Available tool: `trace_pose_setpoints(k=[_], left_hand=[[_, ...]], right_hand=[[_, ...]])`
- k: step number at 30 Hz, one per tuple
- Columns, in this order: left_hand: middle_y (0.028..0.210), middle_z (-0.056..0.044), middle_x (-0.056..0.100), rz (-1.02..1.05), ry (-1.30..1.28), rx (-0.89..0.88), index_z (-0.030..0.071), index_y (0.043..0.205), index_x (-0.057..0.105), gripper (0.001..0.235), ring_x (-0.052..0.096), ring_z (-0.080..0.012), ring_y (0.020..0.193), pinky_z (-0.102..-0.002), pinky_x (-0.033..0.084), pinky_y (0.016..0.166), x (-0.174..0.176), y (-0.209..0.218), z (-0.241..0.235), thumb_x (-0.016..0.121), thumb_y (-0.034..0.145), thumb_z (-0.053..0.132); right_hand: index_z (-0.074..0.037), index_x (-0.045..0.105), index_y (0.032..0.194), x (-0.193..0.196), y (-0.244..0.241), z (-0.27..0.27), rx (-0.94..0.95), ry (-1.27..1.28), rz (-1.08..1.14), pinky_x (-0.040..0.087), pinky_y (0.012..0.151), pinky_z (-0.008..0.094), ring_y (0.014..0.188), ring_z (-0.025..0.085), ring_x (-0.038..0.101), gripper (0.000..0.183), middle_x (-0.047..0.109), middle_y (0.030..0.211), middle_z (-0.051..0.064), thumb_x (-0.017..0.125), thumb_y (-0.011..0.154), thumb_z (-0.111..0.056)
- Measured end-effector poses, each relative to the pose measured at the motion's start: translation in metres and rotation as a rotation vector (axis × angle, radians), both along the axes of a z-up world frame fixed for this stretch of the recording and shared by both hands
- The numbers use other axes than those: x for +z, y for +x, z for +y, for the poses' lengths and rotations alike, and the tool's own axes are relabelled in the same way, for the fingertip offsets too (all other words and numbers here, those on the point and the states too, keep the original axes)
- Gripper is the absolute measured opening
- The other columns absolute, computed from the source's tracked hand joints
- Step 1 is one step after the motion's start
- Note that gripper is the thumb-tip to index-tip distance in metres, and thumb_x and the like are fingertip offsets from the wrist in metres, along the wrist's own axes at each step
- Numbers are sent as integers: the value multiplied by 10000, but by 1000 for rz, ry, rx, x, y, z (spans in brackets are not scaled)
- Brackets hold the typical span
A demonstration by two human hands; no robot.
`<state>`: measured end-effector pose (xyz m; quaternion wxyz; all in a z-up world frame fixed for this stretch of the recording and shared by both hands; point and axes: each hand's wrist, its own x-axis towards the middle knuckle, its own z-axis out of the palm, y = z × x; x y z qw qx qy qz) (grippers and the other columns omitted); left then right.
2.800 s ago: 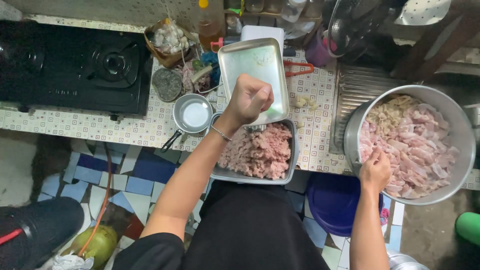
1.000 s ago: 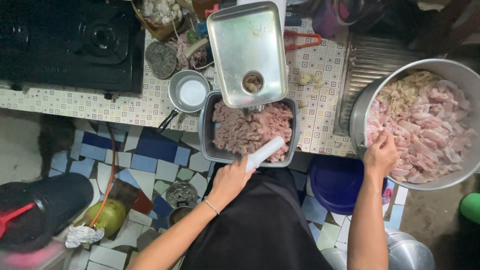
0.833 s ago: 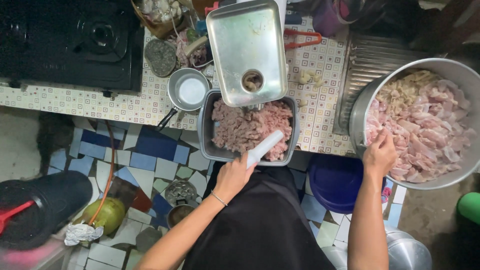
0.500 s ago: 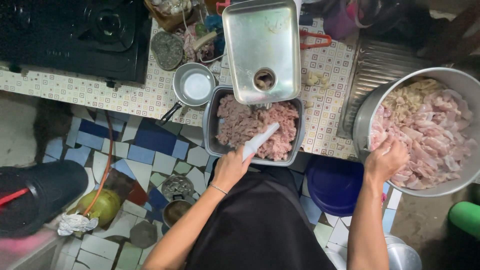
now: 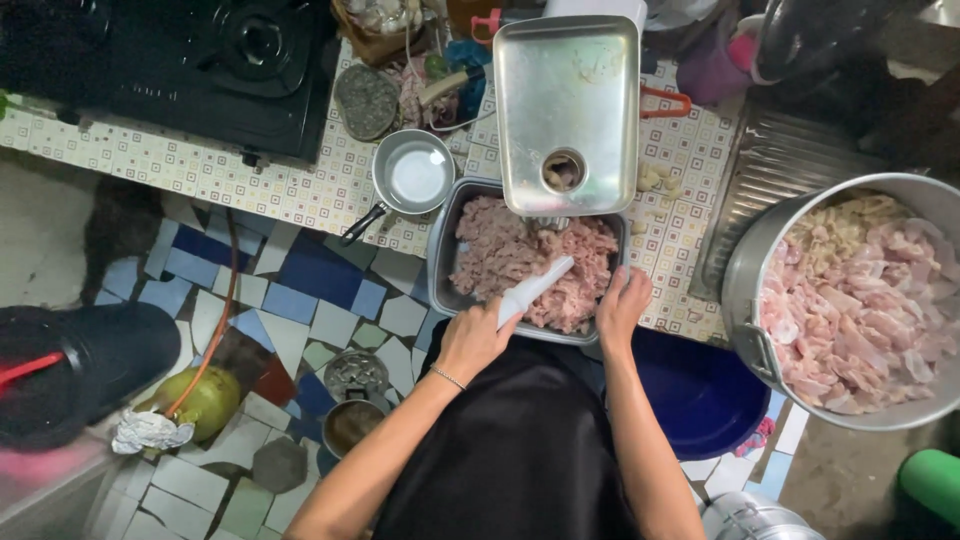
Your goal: The person is grinding raw meat by feeding it into a grinder and using a pusher to move it through the mechanism.
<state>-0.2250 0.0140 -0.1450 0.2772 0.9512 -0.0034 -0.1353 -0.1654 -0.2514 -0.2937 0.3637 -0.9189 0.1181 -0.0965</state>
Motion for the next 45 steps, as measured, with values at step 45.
trace_pose_setpoints(k=[45], left_hand=[[615,-135,663,-150,433,-195,33,955,590,353,713,-346,614,-430,575,574,-14,40,122,641,905,379]], right_hand=[[-52,550,1002,10,1,10,-89,269,22,305,1137,521,1311,444,438,266,395,1358,148,536,1094,-302]])
